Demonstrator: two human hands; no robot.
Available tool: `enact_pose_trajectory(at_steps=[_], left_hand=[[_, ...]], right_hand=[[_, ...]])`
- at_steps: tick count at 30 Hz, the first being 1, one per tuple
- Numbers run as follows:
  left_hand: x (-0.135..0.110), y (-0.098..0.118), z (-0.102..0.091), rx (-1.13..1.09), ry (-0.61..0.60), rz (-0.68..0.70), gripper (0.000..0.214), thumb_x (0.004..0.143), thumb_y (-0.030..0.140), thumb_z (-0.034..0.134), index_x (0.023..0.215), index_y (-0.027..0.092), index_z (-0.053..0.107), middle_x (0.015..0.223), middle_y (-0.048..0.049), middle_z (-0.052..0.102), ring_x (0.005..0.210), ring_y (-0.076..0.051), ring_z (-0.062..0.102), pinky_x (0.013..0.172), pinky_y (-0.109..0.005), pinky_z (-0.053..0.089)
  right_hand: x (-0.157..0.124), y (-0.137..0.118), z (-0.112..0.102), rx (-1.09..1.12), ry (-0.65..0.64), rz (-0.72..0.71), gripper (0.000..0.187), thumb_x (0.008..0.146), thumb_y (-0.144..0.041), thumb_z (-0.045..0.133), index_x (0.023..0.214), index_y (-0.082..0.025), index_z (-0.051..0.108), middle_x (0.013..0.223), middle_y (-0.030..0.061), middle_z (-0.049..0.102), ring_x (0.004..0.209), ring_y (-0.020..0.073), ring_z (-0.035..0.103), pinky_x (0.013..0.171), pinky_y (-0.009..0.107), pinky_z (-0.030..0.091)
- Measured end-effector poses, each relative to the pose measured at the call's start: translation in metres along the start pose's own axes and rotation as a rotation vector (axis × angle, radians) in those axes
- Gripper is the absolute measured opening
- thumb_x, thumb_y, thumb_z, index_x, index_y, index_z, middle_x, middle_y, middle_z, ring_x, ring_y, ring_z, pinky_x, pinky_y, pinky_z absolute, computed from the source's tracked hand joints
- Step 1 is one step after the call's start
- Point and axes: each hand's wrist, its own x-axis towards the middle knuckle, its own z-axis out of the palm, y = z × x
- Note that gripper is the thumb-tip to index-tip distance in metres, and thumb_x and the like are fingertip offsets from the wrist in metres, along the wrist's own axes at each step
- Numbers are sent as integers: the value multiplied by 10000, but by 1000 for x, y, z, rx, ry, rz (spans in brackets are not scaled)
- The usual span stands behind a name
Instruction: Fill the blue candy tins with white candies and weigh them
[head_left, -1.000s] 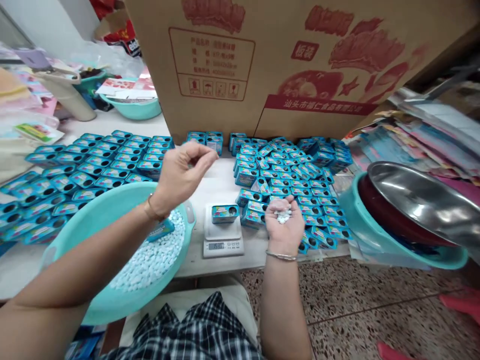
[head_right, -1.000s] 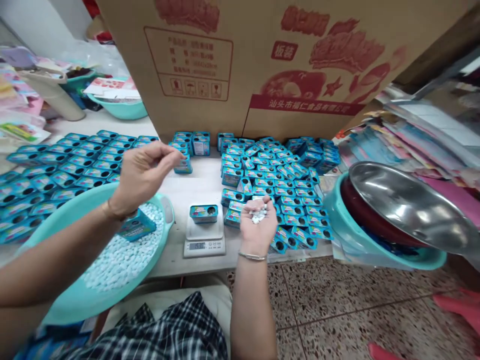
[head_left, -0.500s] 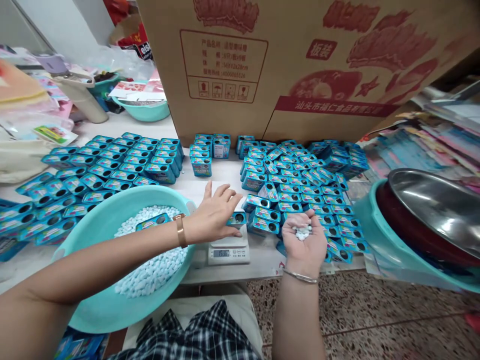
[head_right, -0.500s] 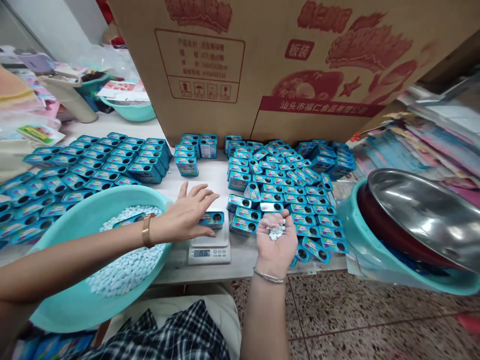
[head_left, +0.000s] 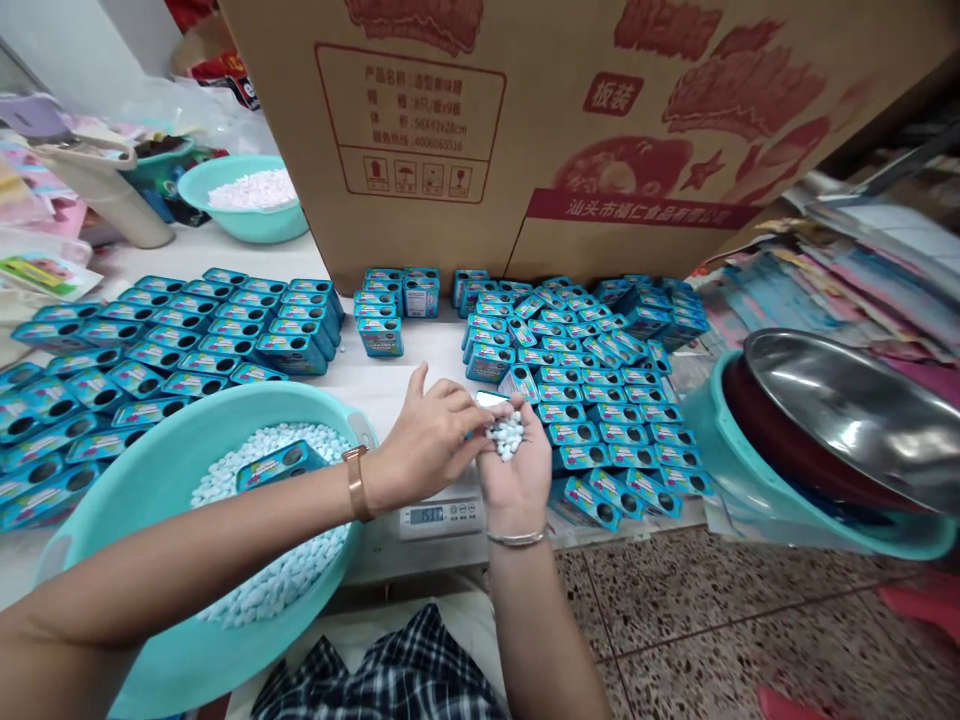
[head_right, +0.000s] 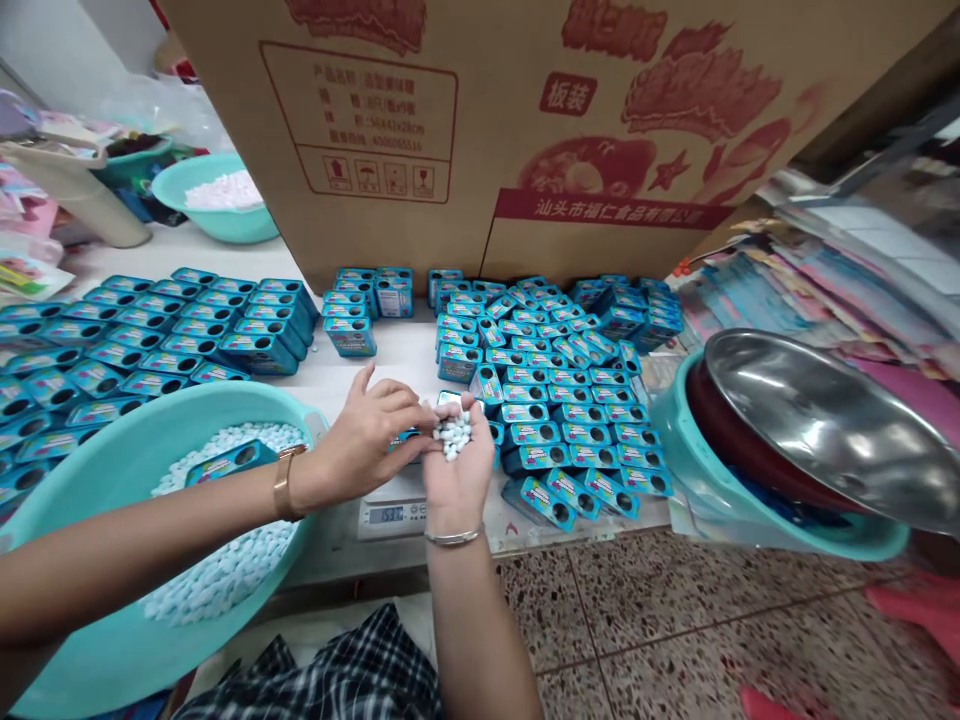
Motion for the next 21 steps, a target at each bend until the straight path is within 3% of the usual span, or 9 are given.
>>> enact_pose_trajectory(at_steps=[6,12,15,18,20,21], left_hand=[[-1,4,4,110,2,42,197,913,226,502,872,217,695,831,-39,677,961,-237,564,1099,-671,101],[-6,-1,-1,-115,98,-9,165,910,271,537,913,239,699,933,-30,690,1006,-208,573,1117,-610,128],[-8,-6,1,-171,130,-98,151,906,293,550,939,250,691,951,-16,695,1030,-201,566,1121,-583,150],[-9,-14,9,-107,39,-125,135,880,312,584,929,256,697,904,-20,698,1030,-224,568,1103,-620,143],[-8,-20,8,-116,3,-128,147,859,328,612,959,253,688,914,-28,703,1039,-239,575,1088,-648,148],[-7,-23,3,-138,44,-142,165,856,336,614,976,245,681,937,-30,707,1043,-239,581,1090,-640,164]], right_hand=[[-6,9,4,31,17,13,249,949,-224,392,769,-184,559,685,-11,607,682,83,617,643,192,549],[-8,1,1,128,29,189,314,980,-256,342,773,-174,563,702,-2,625,689,83,635,574,180,539],[-8,-9,-3,115,35,106,310,969,-241,358,747,-179,566,682,-12,631,676,90,637,676,251,576],[-11,-26,-7,124,61,-55,289,956,-221,382,742,-184,574,652,-33,627,671,88,639,797,311,577],[-14,-39,-10,127,74,-126,282,950,-217,389,743,-186,578,646,-37,622,669,86,637,796,305,576],[-15,-45,-12,125,79,-145,284,949,-218,387,742,-186,579,648,-35,622,669,86,635,787,300,577]])
